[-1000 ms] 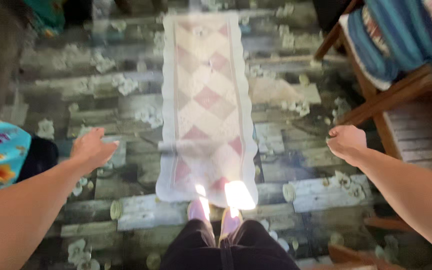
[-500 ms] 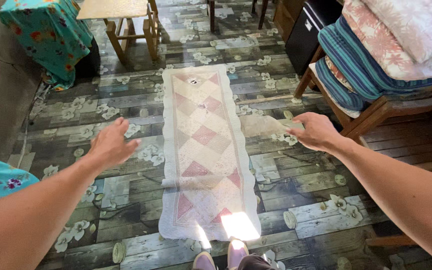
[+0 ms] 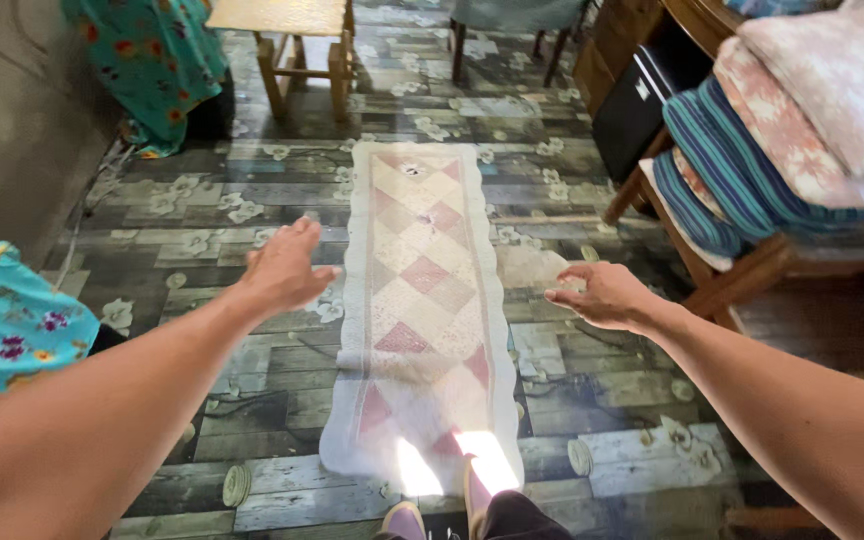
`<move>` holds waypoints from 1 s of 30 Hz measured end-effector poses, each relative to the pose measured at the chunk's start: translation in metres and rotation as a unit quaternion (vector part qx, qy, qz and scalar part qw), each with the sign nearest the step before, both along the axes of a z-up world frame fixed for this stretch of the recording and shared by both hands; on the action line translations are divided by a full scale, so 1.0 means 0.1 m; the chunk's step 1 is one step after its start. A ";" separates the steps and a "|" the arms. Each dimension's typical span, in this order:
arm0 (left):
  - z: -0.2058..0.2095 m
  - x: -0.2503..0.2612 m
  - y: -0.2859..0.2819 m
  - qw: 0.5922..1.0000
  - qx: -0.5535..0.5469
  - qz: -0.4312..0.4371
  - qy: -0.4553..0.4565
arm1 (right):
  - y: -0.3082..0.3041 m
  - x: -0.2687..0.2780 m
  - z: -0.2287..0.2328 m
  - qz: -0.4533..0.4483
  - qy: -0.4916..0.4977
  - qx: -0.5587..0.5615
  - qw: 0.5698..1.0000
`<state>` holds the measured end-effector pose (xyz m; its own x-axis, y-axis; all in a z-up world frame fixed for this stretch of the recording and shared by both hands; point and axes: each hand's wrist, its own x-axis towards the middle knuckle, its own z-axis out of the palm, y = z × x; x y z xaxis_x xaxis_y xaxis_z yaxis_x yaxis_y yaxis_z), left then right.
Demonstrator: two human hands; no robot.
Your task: The person moves wooden chairs around a dining table, repositioning them one at a time. They then shake out a patterned cloth, carry a small woven mat to a door, and lay the mat on the floor beside it.
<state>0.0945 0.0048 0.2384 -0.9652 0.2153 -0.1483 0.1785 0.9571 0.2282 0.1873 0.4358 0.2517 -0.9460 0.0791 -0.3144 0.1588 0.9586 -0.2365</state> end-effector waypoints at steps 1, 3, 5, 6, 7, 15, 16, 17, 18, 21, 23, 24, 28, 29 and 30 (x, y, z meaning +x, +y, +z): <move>0.02 0.01 0.00 1.000 0.003 0.004 -0.004 | -0.03 -0.04 0.02 -0.004 -0.007 0.000 1.000; 0.04 0.03 -0.01 1.000 0.009 0.015 -0.009 | -0.09 -0.16 0.04 0.008 -0.010 0.006 1.000; 0.04 0.09 -0.01 0.999 0.020 0.034 -0.017 | -0.15 -0.26 0.08 0.037 -0.005 0.018 0.999; 0.03 0.12 -0.01 0.999 0.024 0.043 -0.021 | -0.19 -0.29 0.09 0.045 -0.001 0.012 0.999; 0.01 0.15 -0.02 0.998 0.030 0.046 -0.018 | -0.23 -0.33 0.09 0.054 0.003 0.006 0.999; -0.03 0.41 0.20 0.997 0.017 0.068 -0.042 | -0.11 -0.40 0.05 0.056 -0.020 -0.027 0.998; 0.01 0.41 0.27 0.997 0.006 0.068 -0.043 | -0.04 -0.41 0.06 0.061 -0.015 -0.033 0.997; 0.06 0.42 0.36 0.997 -0.004 0.067 -0.044 | 0.05 -0.42 0.06 0.065 -0.009 -0.039 0.997; 0.10 0.40 0.47 0.997 -0.014 0.065 -0.044 | 0.16 -0.44 0.05 0.071 -0.002 -0.036 0.997; 0.28 0.31 0.82 0.997 -0.054 0.045 -0.018 | 0.53 -0.52 0.07 0.076 0.009 -0.032 0.997; 0.43 0.18 1.08 0.997 -0.051 0.057 -0.009 | 0.82 -0.63 0.09 0.067 0.001 -0.034 0.997; 0.49 0.13 1.19 0.997 -0.049 0.063 -0.008 | 0.95 -0.69 0.11 0.067 0.006 -0.046 0.997; 0.65 0.01 1.58 0.996 -0.053 0.067 0.017 | 1.46 -0.88 0.18 0.066 0.019 -0.059 0.996; 0.66 0.02 1.66 0.996 -0.049 0.067 0.019 | 1.53 -0.92 0.21 0.065 0.022 -0.054 0.996; 0.67 0.03 1.73 0.997 -0.046 0.065 0.023 | 1.61 -0.94 0.23 0.058 0.016 -0.055 0.997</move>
